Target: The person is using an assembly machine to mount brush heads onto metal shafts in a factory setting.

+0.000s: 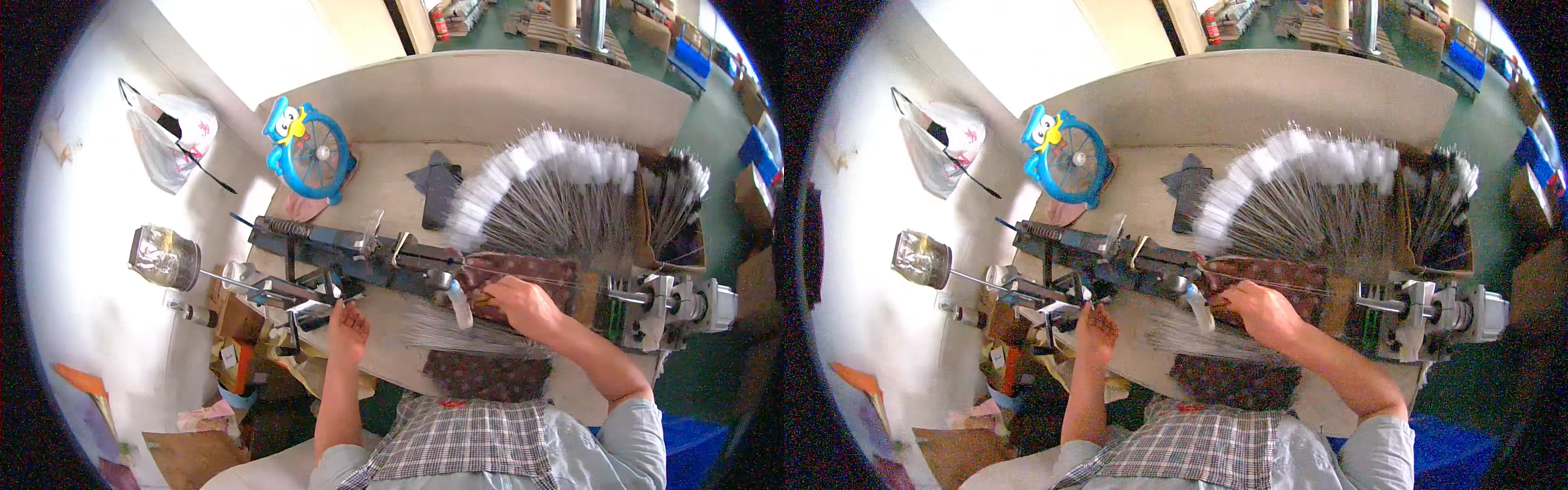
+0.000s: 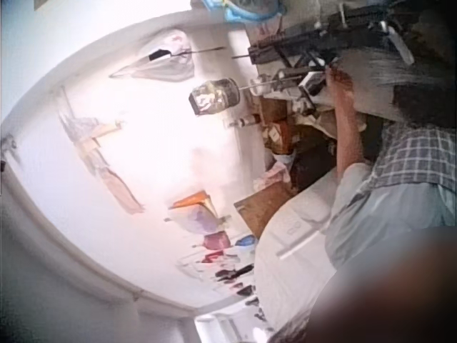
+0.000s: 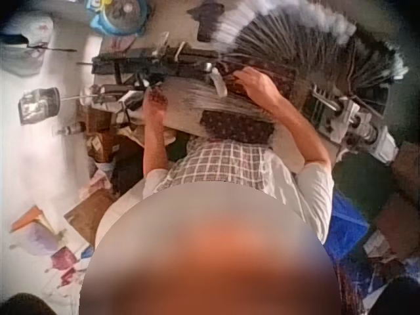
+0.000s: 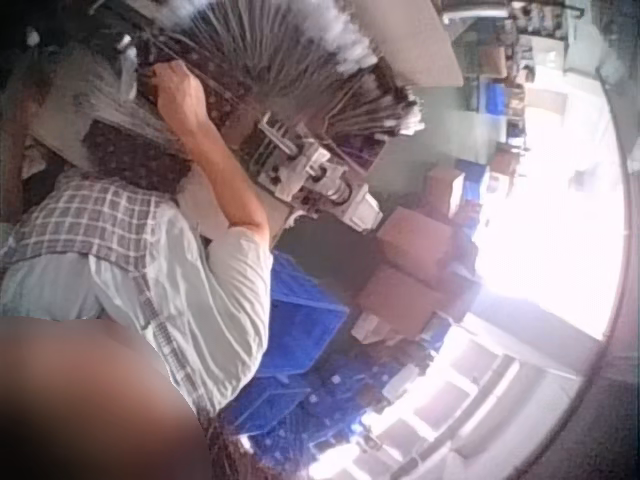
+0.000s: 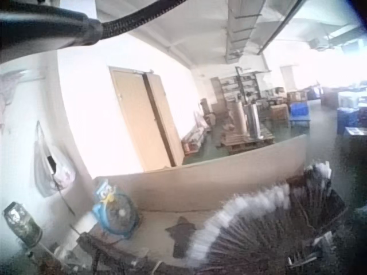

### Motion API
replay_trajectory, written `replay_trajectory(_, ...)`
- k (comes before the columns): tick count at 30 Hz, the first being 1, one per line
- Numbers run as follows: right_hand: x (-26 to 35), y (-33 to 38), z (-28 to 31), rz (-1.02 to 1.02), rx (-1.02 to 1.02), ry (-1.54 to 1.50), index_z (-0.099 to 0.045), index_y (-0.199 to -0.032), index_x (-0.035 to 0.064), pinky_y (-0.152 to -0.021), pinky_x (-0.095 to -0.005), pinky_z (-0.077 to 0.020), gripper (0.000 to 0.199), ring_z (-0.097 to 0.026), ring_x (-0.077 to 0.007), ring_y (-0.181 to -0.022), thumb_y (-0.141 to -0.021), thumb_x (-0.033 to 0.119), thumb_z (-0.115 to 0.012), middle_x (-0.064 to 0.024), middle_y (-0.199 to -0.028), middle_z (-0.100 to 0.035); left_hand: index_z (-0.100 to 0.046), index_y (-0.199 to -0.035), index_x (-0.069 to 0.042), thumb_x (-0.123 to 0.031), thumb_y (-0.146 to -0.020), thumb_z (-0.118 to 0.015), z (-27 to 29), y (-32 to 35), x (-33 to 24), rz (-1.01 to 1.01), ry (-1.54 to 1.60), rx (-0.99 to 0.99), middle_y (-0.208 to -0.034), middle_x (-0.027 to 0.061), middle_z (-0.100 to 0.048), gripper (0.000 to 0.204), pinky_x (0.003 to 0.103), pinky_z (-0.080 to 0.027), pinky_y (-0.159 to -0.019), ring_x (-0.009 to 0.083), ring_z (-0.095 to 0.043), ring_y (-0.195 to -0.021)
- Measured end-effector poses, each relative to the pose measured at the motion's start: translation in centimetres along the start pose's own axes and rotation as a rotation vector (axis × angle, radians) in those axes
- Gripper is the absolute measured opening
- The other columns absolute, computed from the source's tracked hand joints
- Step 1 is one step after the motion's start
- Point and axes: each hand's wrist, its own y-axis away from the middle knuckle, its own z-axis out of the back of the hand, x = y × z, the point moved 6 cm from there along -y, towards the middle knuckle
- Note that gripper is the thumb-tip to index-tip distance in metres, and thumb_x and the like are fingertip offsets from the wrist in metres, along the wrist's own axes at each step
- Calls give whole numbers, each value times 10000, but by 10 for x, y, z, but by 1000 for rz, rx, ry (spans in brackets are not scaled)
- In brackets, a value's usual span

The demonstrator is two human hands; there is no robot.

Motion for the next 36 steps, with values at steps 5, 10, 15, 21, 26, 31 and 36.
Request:
replay_trajectory(5,-2,2,-9,-73,109,27,-597,-1031,23,-723,-374,-501,280,-587,-301,-832,-752,22,-580,-128,-924,-585,-582,-923,-118,-369,-807,-639,8,2,4,5,-33,67,-783,-6,-536,283,304,-454,-636,144,-511,-736)
replay_trajectory(10,-8,6,-13,-29,103,32,-603,-1025,44,-711,-388,-497,266,-587,-307,-816,-760,38,-585,-123,-895,-578,-478,-1088,-105,-275,-810,-651,50,28,10,-58,-48,-61,-919,52,-551,369,294,-469,-626,164,-537,-735)
replay_trajectory(15,-11,9,-18,-37,135,-10,-598,-1023,67,-726,-373,-500,268,-579,-301,-836,-758,45,-567,-123,-879,-566,-409,-1130,-105,-53,-792,-641,100,51,-53,-834,-244,-429,-1043,109,-545,413,312,-495,-591,234,-599,-830)
replay_trajectory(21,-2,3,-33,-13,199,-34,-606,-1004,43,-714,-392,-489,259,-584,-309,-827,-747,64,-624,-128,-864,-589,-412,-1130,-57,-311,-853,-591,77,33,-10,-433,198,-267,-1004,108,-577,417,329,-480,-597,246,-602,-799)
replay_trajectory(26,6,6,-21,20,197,32,-614,-996,46,-722,-387,-493,266,-591,-307,-832,-731,44,-635,-121,-869,-601,-510,-1013,-54,-428,-839,-573,11,9,18,-106,22,-1,-868,71,-595,417,330,-471,-616,205,-570,-682)
replay_trajectory(31,5,16,-4,-77,157,16,-626,-999,43,-724,-381,-500,278,-606,-314,-820,-723,5,-628,-130,-875,-621,-600,-882,-88,-379,-816,-617,-12,-9,9,95,-15,64,-722,15,-578,298,309,-464,-640,158,-563,-680)
replay_trajectory(36,9,15,-3,-95,157,-38,-626,-1005,28,-731,-370,-502,300,-613,-316,-839,-710,-30,-619,-147,-898,-634,-616,-849,-104,-292,-802,-645,-9,-6,10,50,-39,72,-709,-10,-578,196,299,-462,-622,131,-556,-667)
